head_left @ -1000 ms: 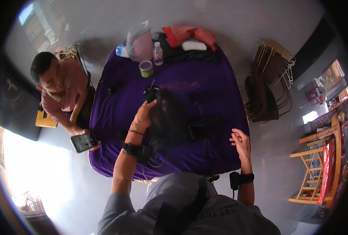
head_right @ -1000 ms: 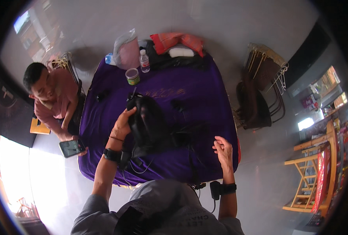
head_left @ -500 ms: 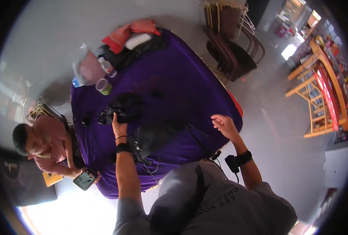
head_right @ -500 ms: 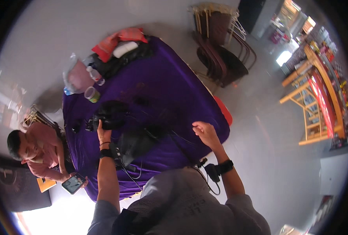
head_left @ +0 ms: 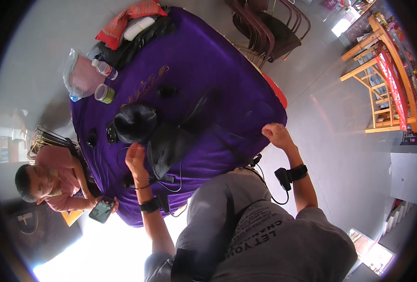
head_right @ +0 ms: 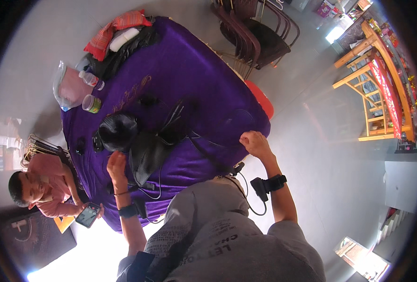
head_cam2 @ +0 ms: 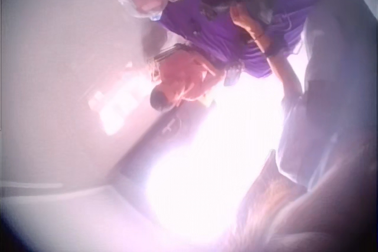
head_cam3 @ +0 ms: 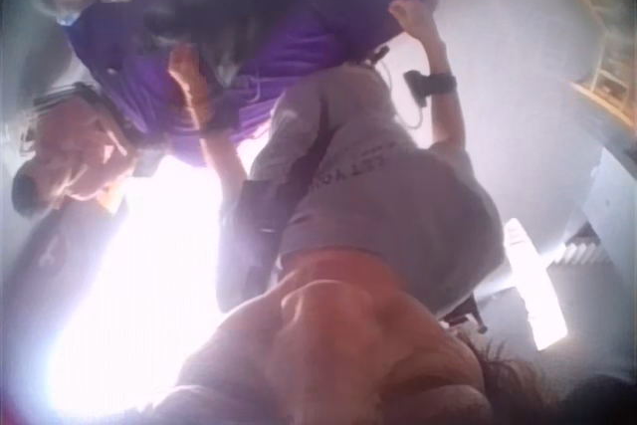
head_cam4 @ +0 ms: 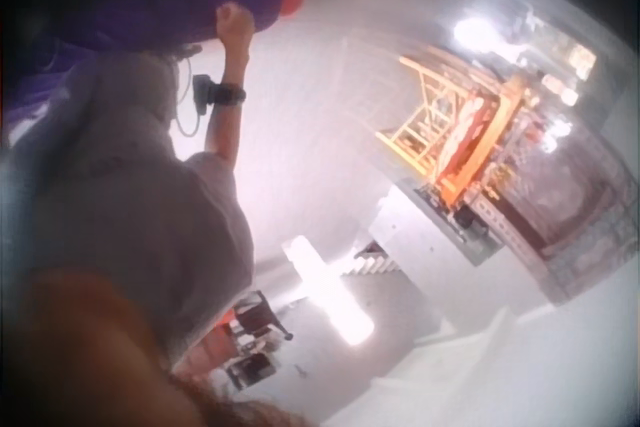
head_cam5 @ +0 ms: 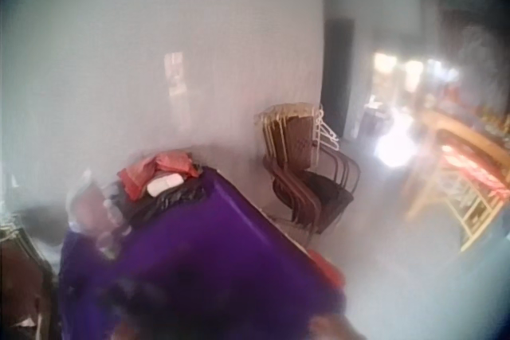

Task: The recorder is shown assembling components for a head-mounted or body-worn electronic device, connecting wires and straps.

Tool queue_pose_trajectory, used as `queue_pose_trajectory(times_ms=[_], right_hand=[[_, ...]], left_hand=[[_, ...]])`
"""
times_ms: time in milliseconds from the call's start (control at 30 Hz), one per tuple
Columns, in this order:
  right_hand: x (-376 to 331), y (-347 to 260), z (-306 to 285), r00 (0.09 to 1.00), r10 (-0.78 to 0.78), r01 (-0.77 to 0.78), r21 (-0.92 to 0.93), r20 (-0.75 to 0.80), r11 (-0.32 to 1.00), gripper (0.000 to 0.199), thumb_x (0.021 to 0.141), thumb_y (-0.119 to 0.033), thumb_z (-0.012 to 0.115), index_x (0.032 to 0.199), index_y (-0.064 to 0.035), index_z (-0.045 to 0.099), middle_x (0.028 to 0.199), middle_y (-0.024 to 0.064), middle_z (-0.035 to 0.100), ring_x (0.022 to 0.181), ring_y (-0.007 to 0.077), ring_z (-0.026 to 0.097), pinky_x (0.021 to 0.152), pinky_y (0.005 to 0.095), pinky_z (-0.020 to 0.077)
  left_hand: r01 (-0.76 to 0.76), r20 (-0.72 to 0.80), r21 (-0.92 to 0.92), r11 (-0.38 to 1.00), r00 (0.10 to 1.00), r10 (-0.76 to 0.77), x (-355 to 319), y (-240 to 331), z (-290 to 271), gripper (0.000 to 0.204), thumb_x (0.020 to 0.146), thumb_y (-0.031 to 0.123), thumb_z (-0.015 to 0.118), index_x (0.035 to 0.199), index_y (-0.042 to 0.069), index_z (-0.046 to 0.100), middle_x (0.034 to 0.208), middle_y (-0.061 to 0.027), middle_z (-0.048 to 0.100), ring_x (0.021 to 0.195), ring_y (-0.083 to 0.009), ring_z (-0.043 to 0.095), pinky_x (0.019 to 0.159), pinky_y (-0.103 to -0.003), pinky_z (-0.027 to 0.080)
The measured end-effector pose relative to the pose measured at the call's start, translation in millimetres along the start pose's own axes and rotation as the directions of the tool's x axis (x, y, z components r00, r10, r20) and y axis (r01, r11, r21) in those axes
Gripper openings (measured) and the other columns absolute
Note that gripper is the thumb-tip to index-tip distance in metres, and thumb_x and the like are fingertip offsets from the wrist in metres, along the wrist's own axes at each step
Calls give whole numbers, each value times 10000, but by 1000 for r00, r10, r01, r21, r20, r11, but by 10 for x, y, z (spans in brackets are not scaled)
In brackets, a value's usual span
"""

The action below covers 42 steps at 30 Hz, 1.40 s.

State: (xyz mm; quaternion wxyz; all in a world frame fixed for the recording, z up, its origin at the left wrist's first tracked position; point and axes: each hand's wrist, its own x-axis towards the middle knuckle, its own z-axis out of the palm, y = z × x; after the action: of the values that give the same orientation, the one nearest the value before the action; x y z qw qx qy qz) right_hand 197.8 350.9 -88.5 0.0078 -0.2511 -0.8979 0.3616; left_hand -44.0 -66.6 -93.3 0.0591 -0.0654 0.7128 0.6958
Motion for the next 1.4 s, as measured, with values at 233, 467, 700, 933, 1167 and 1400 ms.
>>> queue_pose_trajectory(times_ms=[233,467,700,933,1167,1400], right_hand=[[31,-57,131,913,20,52,-165,407,985,245,794,-274,580,824,-47,669,785,141,650,781,317,625,716,414,474],[142,-303,271,900,-100,206,-211,424,956,188,826,-239,586,875,-75,661,854,129,654,841,314,622,756,415,479],[568,-1257,404,728,-301,460,-114,616,881,197,855,-225,578,962,-71,638,941,138,635,927,324,599,804,418,472],[1177,-1937,1082,668,-723,740,-58,178,670,117,819,-120,578,902,-38,588,1030,88,553,890,280,579,715,399,505],[1406,-1861,1330,570,-741,814,-367,355,450,88,796,-96,570,790,-58,649,947,54,601,902,239,568,703,367,502],[1363,-1999,1161,520,-843,850,-175,135,496,72,795,-67,564,755,-70,625,840,61,608,805,254,584,678,380,472]], left_hand=[[-273,93,416,867,961,259,-652,-213,107,418,757,92,718,1126,-31,564,1069,-117,584,964,-216,581,839,-322,479],[-341,181,707,620,934,307,-803,-84,217,436,701,127,723,1104,38,586,1079,-133,556,1033,-322,508,911,-417,398],[-475,270,705,526,866,420,-688,77,563,454,699,92,702,1137,45,591,1111,-135,547,1022,-332,494,905,-420,389],[-548,377,762,346,809,451,-366,137,922,437,710,72,685,1140,79,604,1089,-76,544,1018,-291,494,870,-402,402],[-604,410,742,293,754,514,-251,97,923,186,743,22,608,924,64,615,892,-83,559,884,-295,523,770,-396,422],[-602,394,722,341,763,512,-227,144,918,167,733,34,625,897,41,598,839,-103,539,841,-302,520,741,-397,431]])
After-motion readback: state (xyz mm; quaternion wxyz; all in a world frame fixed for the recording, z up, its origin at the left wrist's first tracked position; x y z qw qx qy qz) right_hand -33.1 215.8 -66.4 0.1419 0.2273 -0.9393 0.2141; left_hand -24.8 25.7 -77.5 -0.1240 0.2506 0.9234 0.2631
